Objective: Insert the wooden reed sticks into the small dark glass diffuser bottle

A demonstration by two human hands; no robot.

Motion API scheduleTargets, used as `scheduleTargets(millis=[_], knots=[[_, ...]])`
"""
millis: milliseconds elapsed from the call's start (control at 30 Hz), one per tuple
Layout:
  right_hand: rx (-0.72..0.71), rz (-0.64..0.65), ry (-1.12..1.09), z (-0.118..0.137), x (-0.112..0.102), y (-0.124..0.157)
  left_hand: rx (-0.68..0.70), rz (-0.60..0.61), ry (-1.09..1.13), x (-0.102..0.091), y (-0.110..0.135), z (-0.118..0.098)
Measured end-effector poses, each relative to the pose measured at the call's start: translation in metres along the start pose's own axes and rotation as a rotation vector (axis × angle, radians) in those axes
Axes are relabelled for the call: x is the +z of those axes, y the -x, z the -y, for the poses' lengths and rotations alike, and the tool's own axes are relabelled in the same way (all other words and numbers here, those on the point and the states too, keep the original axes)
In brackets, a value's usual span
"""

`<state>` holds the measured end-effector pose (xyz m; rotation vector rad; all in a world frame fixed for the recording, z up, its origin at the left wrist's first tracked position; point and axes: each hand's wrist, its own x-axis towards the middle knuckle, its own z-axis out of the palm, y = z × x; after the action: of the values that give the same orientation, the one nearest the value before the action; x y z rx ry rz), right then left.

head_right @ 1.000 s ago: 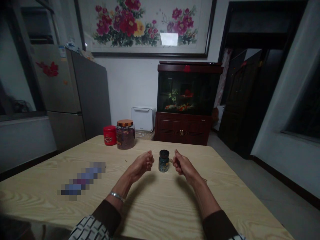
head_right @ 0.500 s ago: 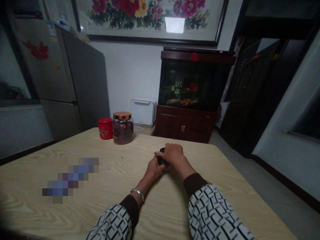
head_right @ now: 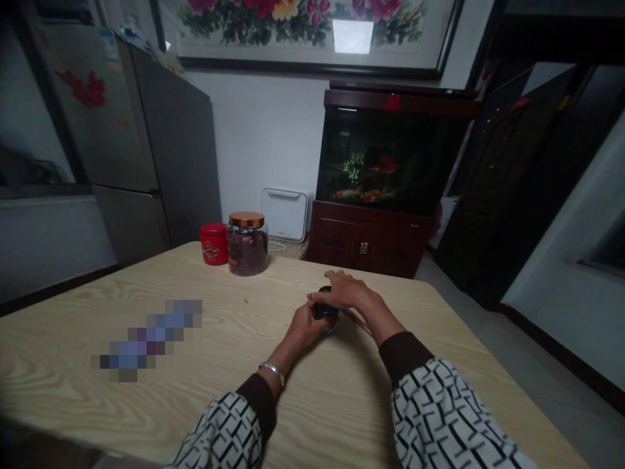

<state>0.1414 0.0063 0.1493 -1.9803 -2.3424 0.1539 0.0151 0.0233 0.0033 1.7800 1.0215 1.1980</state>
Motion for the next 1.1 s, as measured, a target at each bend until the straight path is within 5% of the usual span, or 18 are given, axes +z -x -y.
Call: scheduleTargets(millis=[100,300,500,867,1100], knots=[[0.122,0.03,0.11,0.004,0.003,0.001,-0.012,0.009,0.009,-0.001,0.002,0.0],[-0.196,0.063,-0.074,0.001,-0.002,0.003,0.022,0.021,0.02,-0.006,0.006,0.0],[0.071,0.017,0.163,0.013,-0.002,0.004,0.003,0.028,0.045,-0.006,0.008,-0.001],[-0.301,0.149,-0.056,-0.001,-0.009,0.003,0.008,0.052,0.054,-0.008,0.01,0.002],[0.033,0.063,0.171,0.01,0.0,0.004,0.05,0.067,0.128,-0.008,0.012,0.0]])
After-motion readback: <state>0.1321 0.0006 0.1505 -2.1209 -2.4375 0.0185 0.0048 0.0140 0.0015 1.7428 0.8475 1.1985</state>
